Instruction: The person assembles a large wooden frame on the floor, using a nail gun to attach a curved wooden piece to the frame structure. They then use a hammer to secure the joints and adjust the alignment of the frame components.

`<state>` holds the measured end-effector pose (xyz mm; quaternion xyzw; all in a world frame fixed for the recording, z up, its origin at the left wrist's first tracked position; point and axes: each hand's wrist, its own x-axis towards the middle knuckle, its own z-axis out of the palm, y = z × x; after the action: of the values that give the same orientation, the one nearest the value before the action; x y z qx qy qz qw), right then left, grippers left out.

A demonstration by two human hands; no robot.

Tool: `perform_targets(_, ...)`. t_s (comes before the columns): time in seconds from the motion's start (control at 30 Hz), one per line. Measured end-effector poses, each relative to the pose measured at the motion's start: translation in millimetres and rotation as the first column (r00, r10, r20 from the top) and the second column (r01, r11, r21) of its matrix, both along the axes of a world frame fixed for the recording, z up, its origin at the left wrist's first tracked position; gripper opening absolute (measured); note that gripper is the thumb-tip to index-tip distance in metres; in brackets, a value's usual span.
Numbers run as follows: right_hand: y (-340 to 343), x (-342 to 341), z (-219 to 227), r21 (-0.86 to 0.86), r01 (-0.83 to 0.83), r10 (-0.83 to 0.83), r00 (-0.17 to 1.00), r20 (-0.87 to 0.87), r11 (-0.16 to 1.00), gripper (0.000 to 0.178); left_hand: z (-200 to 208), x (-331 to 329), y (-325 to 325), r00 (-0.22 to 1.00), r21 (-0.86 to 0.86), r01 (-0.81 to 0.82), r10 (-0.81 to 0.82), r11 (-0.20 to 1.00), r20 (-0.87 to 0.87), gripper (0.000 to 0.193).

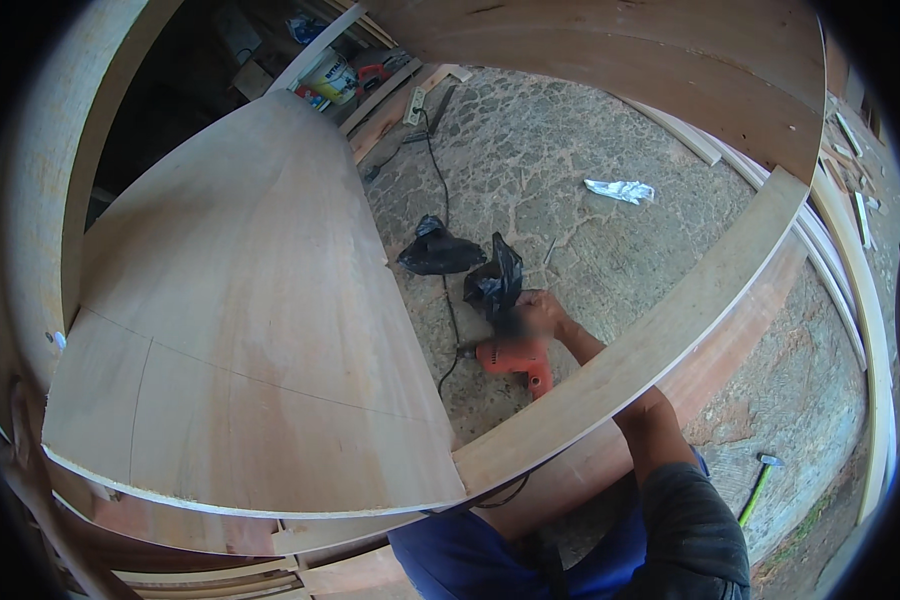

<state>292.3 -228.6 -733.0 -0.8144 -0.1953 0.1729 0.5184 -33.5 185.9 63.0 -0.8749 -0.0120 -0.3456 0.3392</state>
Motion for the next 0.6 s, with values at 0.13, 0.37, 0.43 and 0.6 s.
perform_targets(0.13,-30,31,-20,-0.369,0.37,-0.321,0.928,0.189,0.853,0.045,-54,39,-59,0.956,-0.17,0.278,-0.255,0.946,0.144,0.041)
perform_targets(0.37,-19,58,-18,-0.469,0.327,-0.291,0.945,0.15,0.82,0.051,-35,20,-89,0.973,-0.299,0.205,-0.161,0.932,0.167,0.035)
perform_targets(0.43,-47,67,-37,-0.576,0.316,-0.279,0.948,0.155,0.754,0.045,-43,23,-63,0.97,-0.366,0.203,-0.135,0.908,0.202,0.035)
perform_targets(0.6,-44,68,-36,-0.656,0.207,-0.091,0.974,0.207,0.726,0.045,-60,22,-84,0.956,-0.327,0.243,-0.169,0.913,0.239,0.033)
